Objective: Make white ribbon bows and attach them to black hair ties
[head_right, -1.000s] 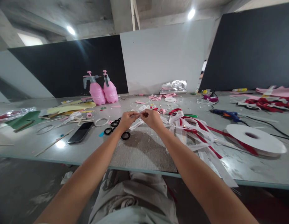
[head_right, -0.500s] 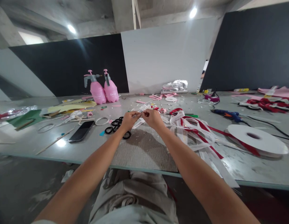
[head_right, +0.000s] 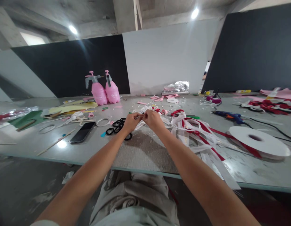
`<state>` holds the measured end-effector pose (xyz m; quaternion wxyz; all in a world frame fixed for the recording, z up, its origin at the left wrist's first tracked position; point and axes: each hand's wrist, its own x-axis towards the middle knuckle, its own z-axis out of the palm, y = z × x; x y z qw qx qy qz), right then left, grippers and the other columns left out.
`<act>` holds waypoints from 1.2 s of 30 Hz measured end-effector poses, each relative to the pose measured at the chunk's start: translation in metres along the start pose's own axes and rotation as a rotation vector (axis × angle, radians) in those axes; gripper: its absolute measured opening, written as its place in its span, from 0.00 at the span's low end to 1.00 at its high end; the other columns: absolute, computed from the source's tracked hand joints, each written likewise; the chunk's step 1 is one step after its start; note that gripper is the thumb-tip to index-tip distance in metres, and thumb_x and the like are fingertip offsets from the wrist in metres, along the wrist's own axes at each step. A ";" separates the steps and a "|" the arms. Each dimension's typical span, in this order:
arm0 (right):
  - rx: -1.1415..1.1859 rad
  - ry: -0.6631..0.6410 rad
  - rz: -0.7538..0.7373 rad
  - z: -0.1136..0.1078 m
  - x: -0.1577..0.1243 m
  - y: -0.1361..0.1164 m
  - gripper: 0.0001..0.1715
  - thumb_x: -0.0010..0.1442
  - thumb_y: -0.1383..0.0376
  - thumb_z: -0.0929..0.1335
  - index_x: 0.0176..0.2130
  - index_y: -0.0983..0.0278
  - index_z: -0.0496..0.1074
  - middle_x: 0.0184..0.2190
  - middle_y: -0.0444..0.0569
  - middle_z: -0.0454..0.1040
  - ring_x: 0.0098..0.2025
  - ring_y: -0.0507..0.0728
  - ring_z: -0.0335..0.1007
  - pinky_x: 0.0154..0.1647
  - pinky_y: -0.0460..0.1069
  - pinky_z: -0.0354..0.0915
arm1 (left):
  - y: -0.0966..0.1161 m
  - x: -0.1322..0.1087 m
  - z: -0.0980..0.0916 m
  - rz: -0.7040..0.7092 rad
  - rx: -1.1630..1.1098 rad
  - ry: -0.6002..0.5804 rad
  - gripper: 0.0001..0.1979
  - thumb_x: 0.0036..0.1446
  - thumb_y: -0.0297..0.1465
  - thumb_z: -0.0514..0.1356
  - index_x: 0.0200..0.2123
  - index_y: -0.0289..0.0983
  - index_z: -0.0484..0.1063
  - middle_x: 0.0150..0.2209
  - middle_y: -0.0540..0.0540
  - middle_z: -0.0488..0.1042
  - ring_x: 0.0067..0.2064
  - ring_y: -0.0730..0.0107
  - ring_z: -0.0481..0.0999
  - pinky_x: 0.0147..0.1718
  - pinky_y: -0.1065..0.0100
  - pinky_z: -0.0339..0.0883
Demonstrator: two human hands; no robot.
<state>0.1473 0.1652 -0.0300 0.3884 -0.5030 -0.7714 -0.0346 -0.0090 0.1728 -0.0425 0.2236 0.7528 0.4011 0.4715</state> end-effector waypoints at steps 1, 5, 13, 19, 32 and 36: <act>-0.022 -0.003 -0.018 -0.001 0.000 0.000 0.06 0.53 0.69 0.65 0.31 0.65 0.73 0.28 0.50 0.76 0.30 0.55 0.69 0.31 0.46 0.56 | 0.001 0.000 0.000 -0.003 -0.009 -0.001 0.15 0.56 0.38 0.58 0.37 0.35 0.80 0.36 0.45 0.80 0.38 0.67 0.76 0.38 0.70 0.65; -0.071 -0.027 -0.069 -0.005 0.003 0.000 0.06 0.54 0.68 0.66 0.33 0.65 0.72 0.32 0.53 0.75 0.31 0.55 0.68 0.31 0.47 0.55 | 0.000 0.001 0.000 0.002 -0.043 0.004 0.15 0.56 0.38 0.58 0.38 0.34 0.80 0.36 0.44 0.80 0.39 0.66 0.76 0.39 0.69 0.65; -0.051 -0.004 -0.018 -0.010 0.010 0.019 0.04 0.52 0.68 0.66 0.31 0.65 0.71 0.31 0.51 0.74 0.30 0.55 0.65 0.31 0.47 0.54 | -0.004 0.004 0.005 -0.010 -0.081 0.045 0.14 0.55 0.38 0.59 0.37 0.34 0.79 0.35 0.45 0.80 0.38 0.68 0.76 0.38 0.70 0.65; -0.016 0.178 0.234 -0.029 0.006 0.054 0.08 0.55 0.68 0.62 0.29 0.64 0.69 0.23 0.49 0.70 0.26 0.56 0.62 0.29 0.49 0.52 | -0.007 0.004 -0.008 -0.075 -0.179 0.114 0.16 0.53 0.40 0.60 0.36 0.32 0.78 0.28 0.47 0.77 0.32 0.71 0.74 0.33 0.72 0.65; 0.284 0.088 -0.007 -0.014 0.000 0.008 0.12 0.56 0.62 0.65 0.38 0.64 0.74 0.30 0.47 0.76 0.29 0.52 0.68 0.33 0.46 0.61 | -0.005 0.004 -0.004 -0.032 -0.220 0.100 0.16 0.53 0.40 0.61 0.37 0.33 0.79 0.25 0.48 0.75 0.35 0.69 0.75 0.37 0.70 0.66; 0.233 0.038 -0.006 -0.011 -0.002 0.005 0.12 0.57 0.61 0.65 0.35 0.64 0.77 0.29 0.48 0.77 0.28 0.53 0.69 0.32 0.46 0.60 | -0.001 0.003 -0.003 -0.023 -0.204 0.071 0.17 0.53 0.41 0.61 0.37 0.33 0.79 0.29 0.45 0.78 0.36 0.68 0.75 0.38 0.69 0.67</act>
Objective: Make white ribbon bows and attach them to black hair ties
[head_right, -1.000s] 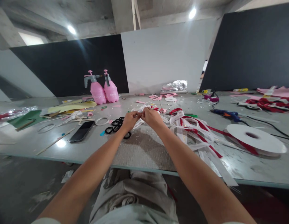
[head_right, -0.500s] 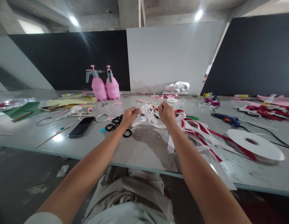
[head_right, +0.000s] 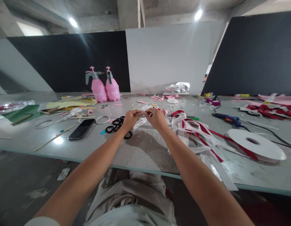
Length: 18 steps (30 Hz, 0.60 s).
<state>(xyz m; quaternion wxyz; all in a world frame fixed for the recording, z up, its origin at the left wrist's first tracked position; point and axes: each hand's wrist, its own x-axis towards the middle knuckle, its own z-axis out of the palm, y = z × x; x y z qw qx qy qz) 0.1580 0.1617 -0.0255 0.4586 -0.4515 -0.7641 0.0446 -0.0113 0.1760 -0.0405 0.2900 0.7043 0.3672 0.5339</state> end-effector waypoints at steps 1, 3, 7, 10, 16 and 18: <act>-0.021 0.002 -0.004 0.001 0.000 0.000 0.12 0.57 0.62 0.65 0.34 0.64 0.77 0.28 0.48 0.77 0.28 0.53 0.69 0.32 0.46 0.60 | 0.000 -0.001 0.001 0.001 -0.002 -0.006 0.17 0.54 0.41 0.61 0.37 0.33 0.79 0.31 0.45 0.78 0.37 0.68 0.75 0.38 0.69 0.67; -0.069 0.008 -0.024 0.002 0.000 0.001 0.11 0.56 0.64 0.65 0.33 0.63 0.77 0.28 0.48 0.77 0.29 0.53 0.69 0.32 0.46 0.59 | 0.000 -0.002 0.002 0.008 -0.003 -0.021 0.17 0.54 0.41 0.60 0.37 0.33 0.79 0.33 0.44 0.79 0.38 0.67 0.76 0.39 0.69 0.67; -0.184 -0.014 -0.058 0.003 0.000 0.004 0.08 0.53 0.66 0.65 0.31 0.63 0.76 0.29 0.49 0.76 0.31 0.54 0.69 0.33 0.47 0.58 | -0.004 -0.003 0.005 0.033 0.030 -0.056 0.18 0.54 0.42 0.60 0.38 0.34 0.79 0.35 0.45 0.79 0.39 0.67 0.76 0.39 0.69 0.66; -0.197 -0.025 -0.047 0.001 0.001 0.003 0.06 0.52 0.67 0.66 0.30 0.63 0.74 0.29 0.49 0.76 0.31 0.54 0.69 0.32 0.46 0.58 | -0.005 -0.003 0.005 0.043 0.021 -0.069 0.17 0.55 0.41 0.60 0.39 0.35 0.79 0.35 0.45 0.79 0.38 0.67 0.76 0.38 0.69 0.66; -0.042 0.079 -0.005 -0.004 0.000 -0.003 0.10 0.55 0.66 0.64 0.36 0.64 0.74 0.29 0.48 0.76 0.27 0.52 0.68 0.32 0.46 0.59 | -0.004 -0.003 0.003 0.048 0.031 -0.048 0.17 0.55 0.41 0.60 0.37 0.33 0.79 0.34 0.44 0.79 0.37 0.68 0.76 0.39 0.69 0.66; -0.019 0.048 -0.028 -0.004 0.000 -0.003 0.11 0.55 0.65 0.65 0.36 0.64 0.75 0.30 0.48 0.77 0.28 0.52 0.69 0.32 0.46 0.61 | -0.004 -0.003 0.002 0.052 0.038 -0.047 0.18 0.55 0.42 0.59 0.37 0.33 0.79 0.33 0.45 0.79 0.36 0.68 0.76 0.38 0.69 0.66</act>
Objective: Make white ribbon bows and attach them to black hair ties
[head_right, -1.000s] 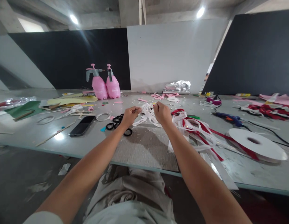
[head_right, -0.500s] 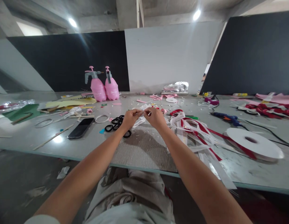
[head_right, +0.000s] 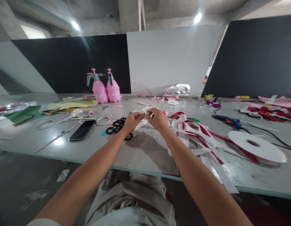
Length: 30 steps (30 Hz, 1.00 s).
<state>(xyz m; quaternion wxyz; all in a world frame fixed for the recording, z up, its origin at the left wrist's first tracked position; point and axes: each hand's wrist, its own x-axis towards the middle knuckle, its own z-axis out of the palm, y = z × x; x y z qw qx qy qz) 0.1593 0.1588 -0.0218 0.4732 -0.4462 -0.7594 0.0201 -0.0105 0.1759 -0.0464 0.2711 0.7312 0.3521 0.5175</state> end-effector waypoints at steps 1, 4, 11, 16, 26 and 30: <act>0.000 -0.025 -0.003 0.001 0.000 0.001 0.10 0.55 0.64 0.65 0.35 0.64 0.76 0.30 0.48 0.77 0.28 0.52 0.69 0.33 0.46 0.61 | -0.001 0.000 0.000 0.005 0.004 -0.001 0.18 0.55 0.42 0.59 0.37 0.34 0.79 0.33 0.45 0.79 0.36 0.68 0.75 0.38 0.69 0.66; -0.027 -0.081 0.004 0.004 0.000 0.005 0.10 0.55 0.64 0.65 0.33 0.64 0.77 0.27 0.47 0.77 0.28 0.53 0.70 0.33 0.46 0.61 | -0.002 0.000 0.000 0.009 0.001 -0.012 0.18 0.56 0.42 0.59 0.37 0.34 0.79 0.34 0.45 0.79 0.37 0.68 0.76 0.39 0.69 0.65; -0.009 -0.073 0.021 0.007 0.001 0.009 0.12 0.55 0.64 0.64 0.34 0.65 0.76 0.27 0.48 0.76 0.28 0.53 0.69 0.32 0.46 0.60 | 0.002 0.000 0.001 -0.005 -0.056 -0.018 0.18 0.54 0.42 0.60 0.37 0.33 0.79 0.34 0.45 0.78 0.36 0.71 0.74 0.37 0.71 0.64; 0.180 -0.175 0.031 0.003 0.004 0.009 0.16 0.60 0.59 0.63 0.38 0.64 0.75 0.35 0.48 0.76 0.36 0.54 0.69 0.35 0.46 0.60 | 0.005 -0.001 0.001 -0.079 -0.109 -0.037 0.19 0.54 0.43 0.60 0.38 0.32 0.79 0.19 0.52 0.67 0.22 0.78 0.63 0.25 0.74 0.57; 0.525 -0.292 0.253 -0.002 0.006 0.017 0.25 0.54 0.47 0.67 0.21 0.63 0.62 0.14 0.39 0.58 0.17 0.47 0.52 0.20 0.45 0.51 | 0.014 -0.002 -0.005 -0.159 -0.154 -0.091 0.19 0.50 0.45 0.63 0.27 0.31 0.73 0.18 0.55 0.57 0.21 0.82 0.53 0.21 0.74 0.47; 0.652 -0.337 0.349 -0.004 0.004 0.016 0.29 0.52 0.44 0.68 0.20 0.63 0.58 0.12 0.37 0.53 0.15 0.45 0.44 0.16 0.44 0.43 | 0.010 0.000 -0.006 -0.204 -0.212 -0.126 0.21 0.50 0.47 0.61 0.23 0.33 0.68 0.16 0.56 0.56 0.19 0.82 0.53 0.20 0.74 0.46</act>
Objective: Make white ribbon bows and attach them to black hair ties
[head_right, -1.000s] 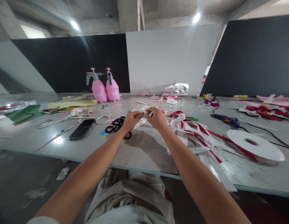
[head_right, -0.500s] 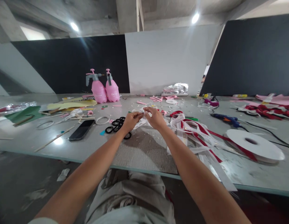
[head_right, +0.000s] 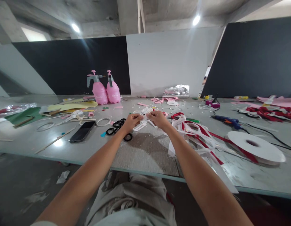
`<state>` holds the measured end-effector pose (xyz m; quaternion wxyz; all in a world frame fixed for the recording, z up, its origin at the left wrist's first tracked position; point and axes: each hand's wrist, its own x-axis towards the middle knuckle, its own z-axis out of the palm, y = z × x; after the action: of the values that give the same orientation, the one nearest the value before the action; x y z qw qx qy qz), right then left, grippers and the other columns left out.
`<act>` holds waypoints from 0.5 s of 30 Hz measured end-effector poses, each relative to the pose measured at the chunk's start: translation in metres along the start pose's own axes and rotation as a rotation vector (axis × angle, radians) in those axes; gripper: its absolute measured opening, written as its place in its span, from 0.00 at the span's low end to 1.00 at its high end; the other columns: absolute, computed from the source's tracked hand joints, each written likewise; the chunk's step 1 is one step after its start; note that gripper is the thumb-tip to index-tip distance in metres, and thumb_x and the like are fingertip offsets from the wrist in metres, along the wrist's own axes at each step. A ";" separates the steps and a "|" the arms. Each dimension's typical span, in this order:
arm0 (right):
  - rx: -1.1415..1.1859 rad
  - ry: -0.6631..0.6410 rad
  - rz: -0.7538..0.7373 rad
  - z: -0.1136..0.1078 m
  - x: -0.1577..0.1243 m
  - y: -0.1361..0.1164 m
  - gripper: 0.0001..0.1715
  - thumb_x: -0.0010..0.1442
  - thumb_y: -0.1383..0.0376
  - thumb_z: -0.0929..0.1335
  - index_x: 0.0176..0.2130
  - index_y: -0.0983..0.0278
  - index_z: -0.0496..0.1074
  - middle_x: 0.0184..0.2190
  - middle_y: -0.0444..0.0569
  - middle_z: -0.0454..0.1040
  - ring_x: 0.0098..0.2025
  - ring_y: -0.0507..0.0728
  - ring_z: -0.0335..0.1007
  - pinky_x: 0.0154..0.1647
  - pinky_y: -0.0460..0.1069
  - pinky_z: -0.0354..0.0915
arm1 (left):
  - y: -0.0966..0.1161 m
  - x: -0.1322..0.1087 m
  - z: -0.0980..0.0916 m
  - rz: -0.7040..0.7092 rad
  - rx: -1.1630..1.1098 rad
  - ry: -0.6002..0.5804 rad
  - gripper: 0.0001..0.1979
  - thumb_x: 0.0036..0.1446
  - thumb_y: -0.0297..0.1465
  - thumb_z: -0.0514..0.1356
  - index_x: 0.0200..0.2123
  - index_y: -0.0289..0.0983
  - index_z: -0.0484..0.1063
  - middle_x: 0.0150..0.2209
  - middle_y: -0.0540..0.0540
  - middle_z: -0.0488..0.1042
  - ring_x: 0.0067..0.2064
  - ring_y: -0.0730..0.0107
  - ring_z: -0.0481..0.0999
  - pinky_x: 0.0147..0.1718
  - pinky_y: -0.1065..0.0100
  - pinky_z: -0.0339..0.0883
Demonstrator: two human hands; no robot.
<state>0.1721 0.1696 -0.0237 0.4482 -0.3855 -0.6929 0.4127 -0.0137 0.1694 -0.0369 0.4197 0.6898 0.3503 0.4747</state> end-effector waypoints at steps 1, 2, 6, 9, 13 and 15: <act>0.014 -0.017 0.030 0.000 -0.001 -0.001 0.30 0.53 0.43 0.67 0.20 0.63 0.58 0.12 0.38 0.54 0.14 0.45 0.45 0.16 0.44 0.42 | -0.001 0.000 0.000 -0.002 -0.008 -0.006 0.21 0.50 0.47 0.61 0.23 0.33 0.67 0.16 0.56 0.56 0.19 0.83 0.53 0.20 0.74 0.46; 0.013 -0.044 0.054 0.001 -0.002 -0.002 0.30 0.53 0.42 0.66 0.20 0.64 0.59 0.13 0.39 0.56 0.14 0.45 0.47 0.15 0.44 0.43 | -0.002 0.001 0.000 0.000 -0.008 -0.013 0.21 0.50 0.47 0.61 0.23 0.33 0.67 0.16 0.56 0.56 0.19 0.83 0.53 0.20 0.74 0.46; -0.100 -0.155 0.058 0.004 -0.005 -0.005 0.29 0.52 0.43 0.68 0.21 0.66 0.66 0.17 0.44 0.65 0.16 0.46 0.55 0.16 0.44 0.50 | -0.003 0.000 0.001 0.009 0.006 -0.038 0.20 0.51 0.45 0.61 0.22 0.33 0.66 0.16 0.56 0.56 0.19 0.83 0.52 0.20 0.74 0.46; -0.088 -0.162 0.039 0.004 -0.005 -0.005 0.26 0.52 0.46 0.69 0.23 0.66 0.68 0.18 0.43 0.65 0.16 0.46 0.55 0.17 0.44 0.52 | -0.001 0.000 0.001 0.010 -0.003 -0.041 0.21 0.52 0.46 0.60 0.22 0.34 0.65 0.15 0.56 0.56 0.18 0.82 0.53 0.20 0.74 0.46; -0.041 -0.179 0.048 0.002 -0.004 -0.004 0.24 0.53 0.47 0.70 0.23 0.65 0.68 0.18 0.42 0.65 0.16 0.46 0.55 0.17 0.44 0.51 | -0.001 0.001 0.002 -0.001 -0.053 0.006 0.24 0.51 0.48 0.60 0.19 0.35 0.59 0.15 0.56 0.53 0.18 0.83 0.52 0.19 0.74 0.47; -0.021 -0.190 0.061 0.001 -0.003 -0.003 0.25 0.52 0.48 0.70 0.22 0.65 0.66 0.17 0.41 0.63 0.16 0.45 0.52 0.17 0.44 0.49 | -0.001 0.001 0.002 -0.010 -0.080 0.048 0.25 0.49 0.48 0.61 0.18 0.36 0.57 0.16 0.57 0.52 0.18 0.83 0.52 0.19 0.74 0.47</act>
<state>0.1712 0.1654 -0.0225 0.3636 -0.3705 -0.7245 0.4535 -0.0113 0.1704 -0.0378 0.4408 0.6590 0.3445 0.5028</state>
